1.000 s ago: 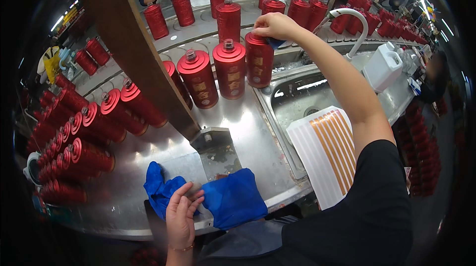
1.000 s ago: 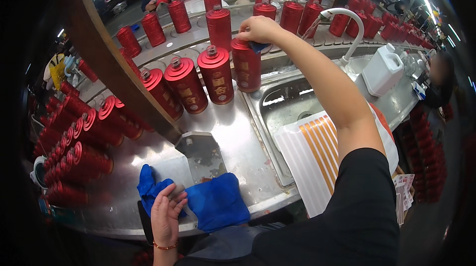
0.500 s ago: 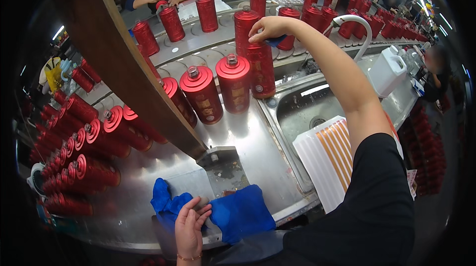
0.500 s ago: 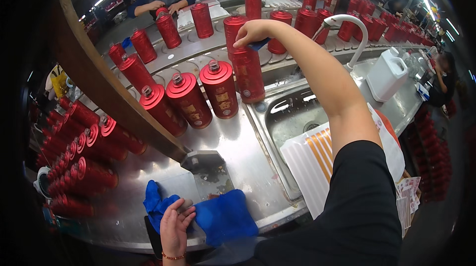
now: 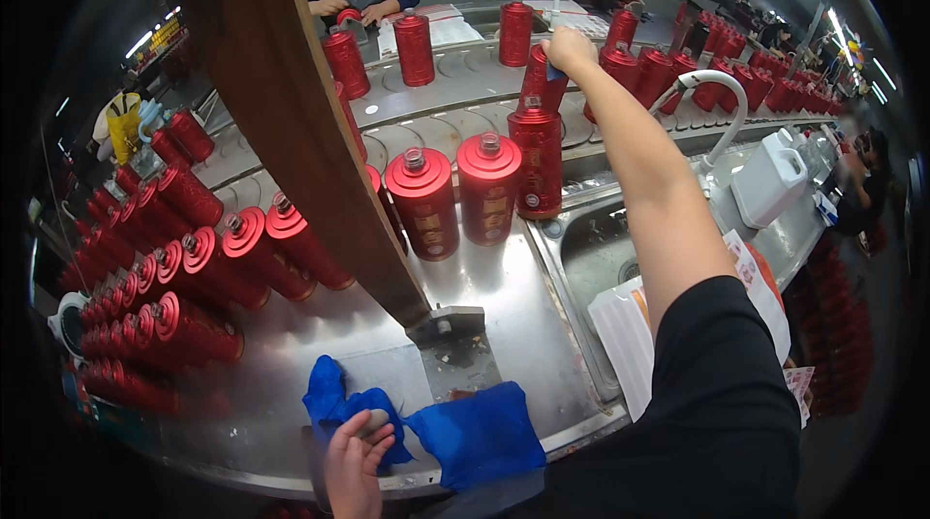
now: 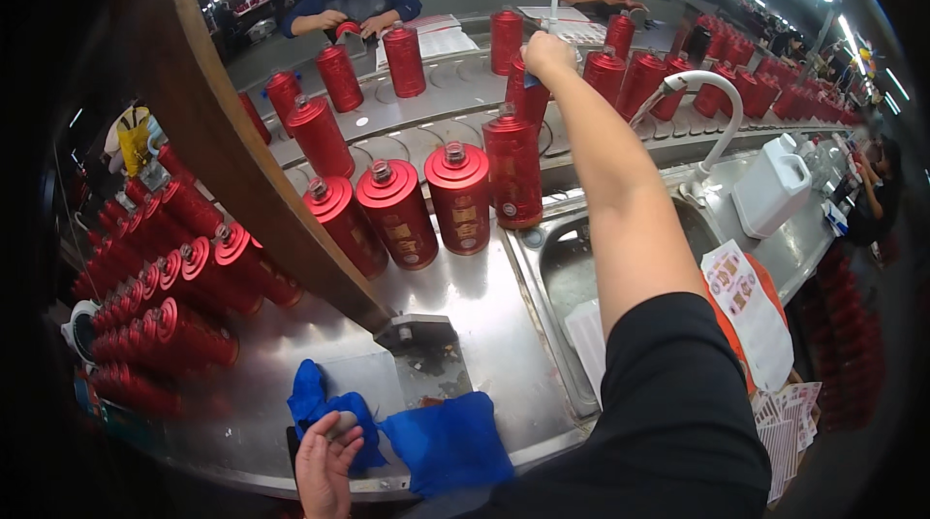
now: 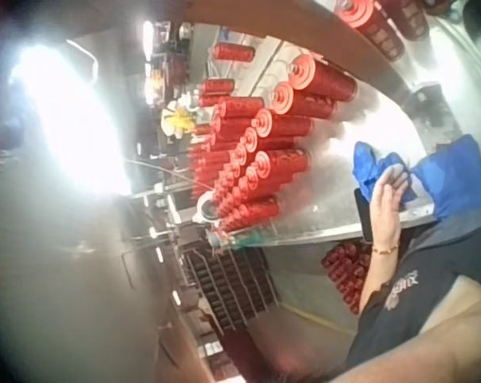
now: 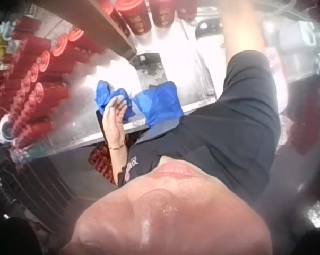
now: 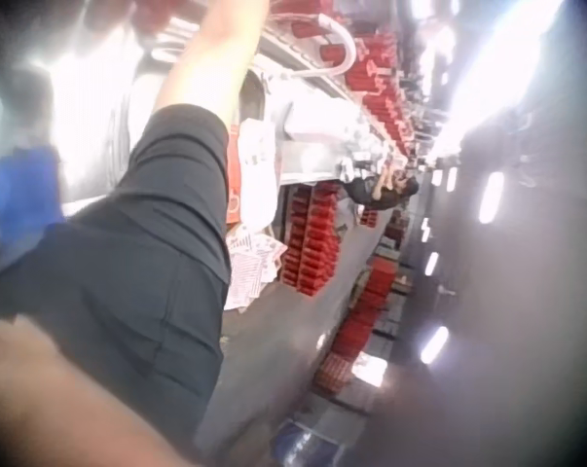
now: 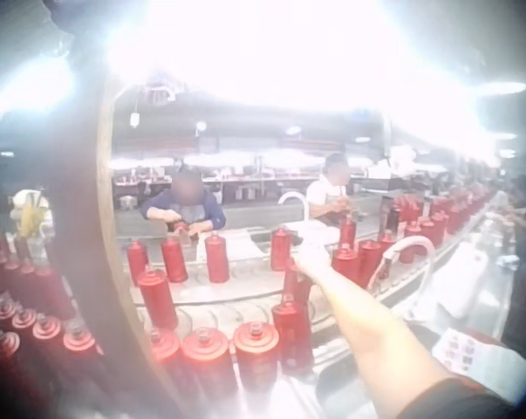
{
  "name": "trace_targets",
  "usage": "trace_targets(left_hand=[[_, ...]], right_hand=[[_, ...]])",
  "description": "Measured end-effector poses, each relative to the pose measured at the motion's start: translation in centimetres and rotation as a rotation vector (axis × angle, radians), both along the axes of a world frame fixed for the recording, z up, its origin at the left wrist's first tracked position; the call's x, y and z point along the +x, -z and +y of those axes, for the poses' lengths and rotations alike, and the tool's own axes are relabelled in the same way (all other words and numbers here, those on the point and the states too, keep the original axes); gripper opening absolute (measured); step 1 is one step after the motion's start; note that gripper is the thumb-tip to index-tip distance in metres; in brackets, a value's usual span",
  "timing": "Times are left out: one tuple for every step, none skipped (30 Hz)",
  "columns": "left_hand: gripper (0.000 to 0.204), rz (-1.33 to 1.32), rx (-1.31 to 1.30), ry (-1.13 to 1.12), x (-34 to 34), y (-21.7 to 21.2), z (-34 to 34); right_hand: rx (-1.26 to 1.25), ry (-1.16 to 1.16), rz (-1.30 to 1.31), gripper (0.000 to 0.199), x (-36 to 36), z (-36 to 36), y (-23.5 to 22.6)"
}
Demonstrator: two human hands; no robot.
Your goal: The person applies gold labels to red cylindrical containers on a stainless steel workbench. They peel backing from labels, align and press them onto the cylinders, and wipe the surfaces with a blue cloth. Finished cylinders are placed on a nearby rack.
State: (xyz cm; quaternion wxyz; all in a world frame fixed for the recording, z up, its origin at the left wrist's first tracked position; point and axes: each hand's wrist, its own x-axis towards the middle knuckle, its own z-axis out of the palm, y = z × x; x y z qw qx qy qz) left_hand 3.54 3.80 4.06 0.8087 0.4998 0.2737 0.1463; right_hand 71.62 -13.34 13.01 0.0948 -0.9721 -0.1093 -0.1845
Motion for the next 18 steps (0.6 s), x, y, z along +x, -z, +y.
trace_targets(left_hand=[[0.038,0.0,0.034,0.009,0.0,-0.3,0.0],[0.039,-0.002,0.066,0.024,0.1,-0.5,0.1],[0.04,0.001,0.103,0.042,0.1,-0.7,0.1],[0.043,0.008,0.199,0.099,0.3,-1.0,0.3],[0.042,-0.001,0.365,0.095,0.9,-1.5,-0.4],[0.041,-0.026,0.521,0.097,1.7,-1.8,-0.9],[0.042,-0.079,0.562,0.176,2.8,-2.6,-1.3],[0.047,-0.1,0.629,0.259,3.7,-3.7,-1.5],[0.048,-0.147,0.802,0.339,4.6,-4.7,-1.8],[0.048,-0.206,0.967,0.426,5.6,-5.6,-2.0],[0.052,-0.276,0.937,0.422,6.6,-6.8,-2.9],[0.055,-0.347,0.905,0.422,7.6,-7.8,-4.2],[0.064,-0.454,0.987,0.429,8.5,-8.7,-5.0],[0.073,-0.558,1.058,0.433,9.3,-8.9,-5.6],[0.086,-0.573,1.01,0.403,9.6,-9.5,-6.7],[0.101,-0.589,0.969,0.37,9.7,-10.0,-7.8],[0.111,-0.591,0.877,0.408,9.7,-9.6,-8.5],[0.122,-0.588,0.784,0.437,9.7,-8.7,-8.8]], right_hand=[[0.009,0.006,-0.059,0.054,-0.5,-1.3,-0.2],[0.011,-0.032,-0.146,0.049,-1.2,-3.2,-0.7],[0.022,-0.083,-0.231,0.045,-3.3,-4.5,-1.8],[0.031,-0.129,-0.317,0.041,-5.6,-5.9,-3.0],[0.062,-0.23,-0.365,0.038,-8.3,-6.8,-4.3],[0.08,-0.326,-0.424,0.036,-11.8,-7.9,-6.6],[0.043,-0.432,-0.478,0.034,-15.6,-9.2,-8.9],[0.015,-0.553,-0.523,0.033,-19.3,-9.9,-11.0],[-0.003,-0.629,-0.505,0.029,-22.6,-10.1,-12.5],[-0.031,-0.696,-0.49,0.025,-26.1,-10.6,-14.3],[-0.063,-0.715,-0.331,0.021,-29.7,-10.7,-16.2],[-0.099,-0.725,-0.17,0.018,-32.8,-10.9,-17.6],[-0.034,-0.818,-0.031,0.016,-34.7,-11.3,-18.1],[0.027,-0.909,0.119,0.014,-35.9,-11.2,-17.8],[0.072,-1.0,0.284,0.013,-36.6,-10.7,-16.7],[0.11,-1.063,0.423,0.012,-38.1,-10.0,-16.0],[0.186,-1.201,0.48,0.013,-39.1,-9.2,-14.4],[0.266,-1.342,0.541,0.013,-39.6,-8.1,-12.4]])
